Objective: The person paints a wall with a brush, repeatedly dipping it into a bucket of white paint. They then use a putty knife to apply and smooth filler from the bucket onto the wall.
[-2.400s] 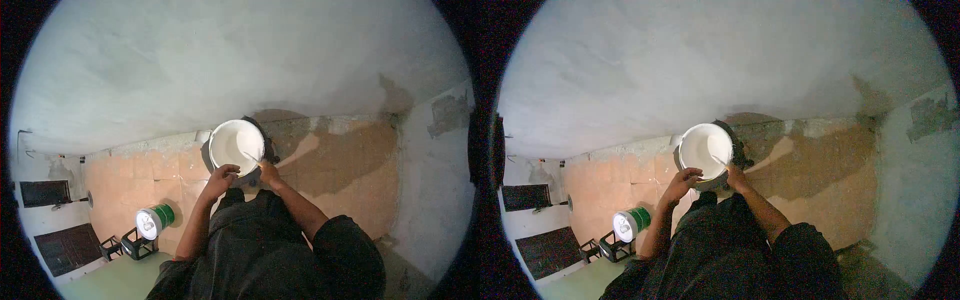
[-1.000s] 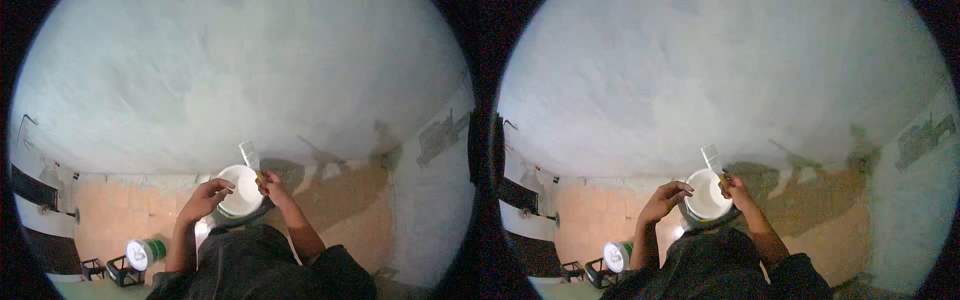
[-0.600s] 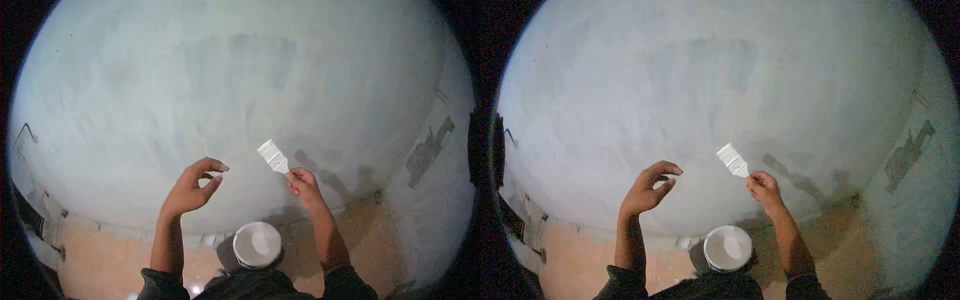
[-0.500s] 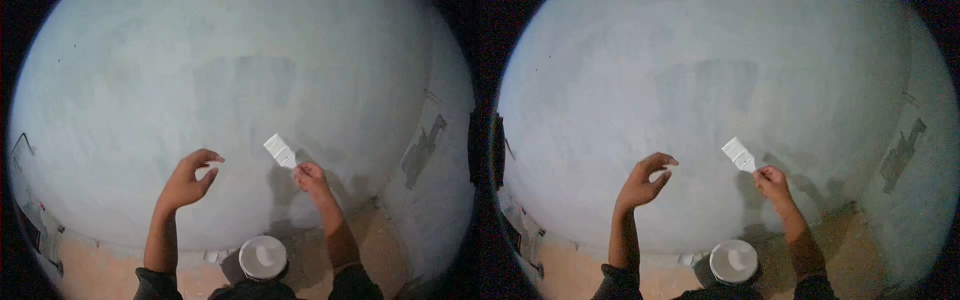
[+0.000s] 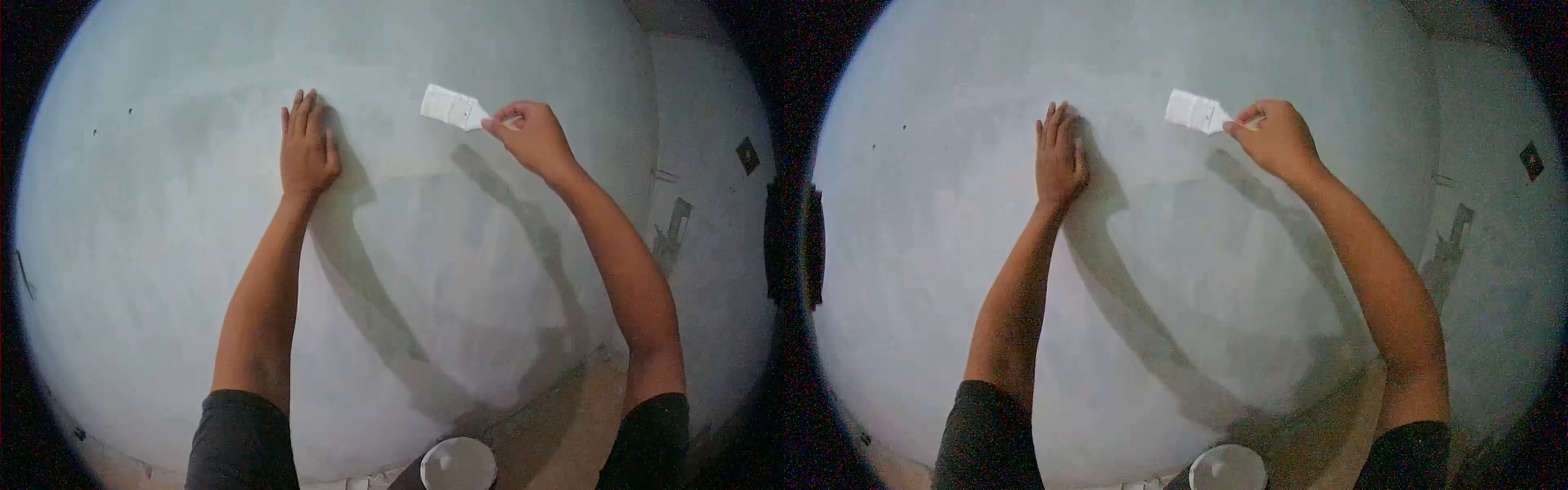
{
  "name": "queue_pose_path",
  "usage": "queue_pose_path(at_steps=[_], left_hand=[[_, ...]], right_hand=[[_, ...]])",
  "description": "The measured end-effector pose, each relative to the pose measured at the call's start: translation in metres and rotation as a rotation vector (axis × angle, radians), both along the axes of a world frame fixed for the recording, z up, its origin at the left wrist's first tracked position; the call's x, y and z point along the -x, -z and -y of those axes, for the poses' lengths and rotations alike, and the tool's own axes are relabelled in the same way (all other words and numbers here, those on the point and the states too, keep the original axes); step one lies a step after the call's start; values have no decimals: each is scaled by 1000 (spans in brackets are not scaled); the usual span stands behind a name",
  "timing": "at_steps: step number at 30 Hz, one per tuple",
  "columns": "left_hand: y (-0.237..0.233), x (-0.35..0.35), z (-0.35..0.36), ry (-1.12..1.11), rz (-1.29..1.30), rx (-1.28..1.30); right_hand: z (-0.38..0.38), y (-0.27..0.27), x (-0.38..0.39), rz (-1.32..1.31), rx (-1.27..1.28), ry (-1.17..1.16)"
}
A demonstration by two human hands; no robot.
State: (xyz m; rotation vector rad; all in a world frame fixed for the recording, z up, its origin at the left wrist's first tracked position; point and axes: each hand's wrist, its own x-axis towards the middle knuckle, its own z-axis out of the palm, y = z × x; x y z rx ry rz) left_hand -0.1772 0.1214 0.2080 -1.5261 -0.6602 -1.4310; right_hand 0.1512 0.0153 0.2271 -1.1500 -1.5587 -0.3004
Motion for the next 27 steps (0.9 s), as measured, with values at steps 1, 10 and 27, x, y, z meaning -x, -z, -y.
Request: queue_pose_path(at_steps=[1, 10, 27], left_hand=[[10, -16, 12, -35, -71, 3], [6, -96, 47, -102, -213, 31], [-66, -9, -8, -145, -219, 10]], right_hand=[[-2, -15, -5, 114, -135, 113], [-7, -86, -22, 663, -684, 646], [-52, -124, 50, 1063, -220, 452]])
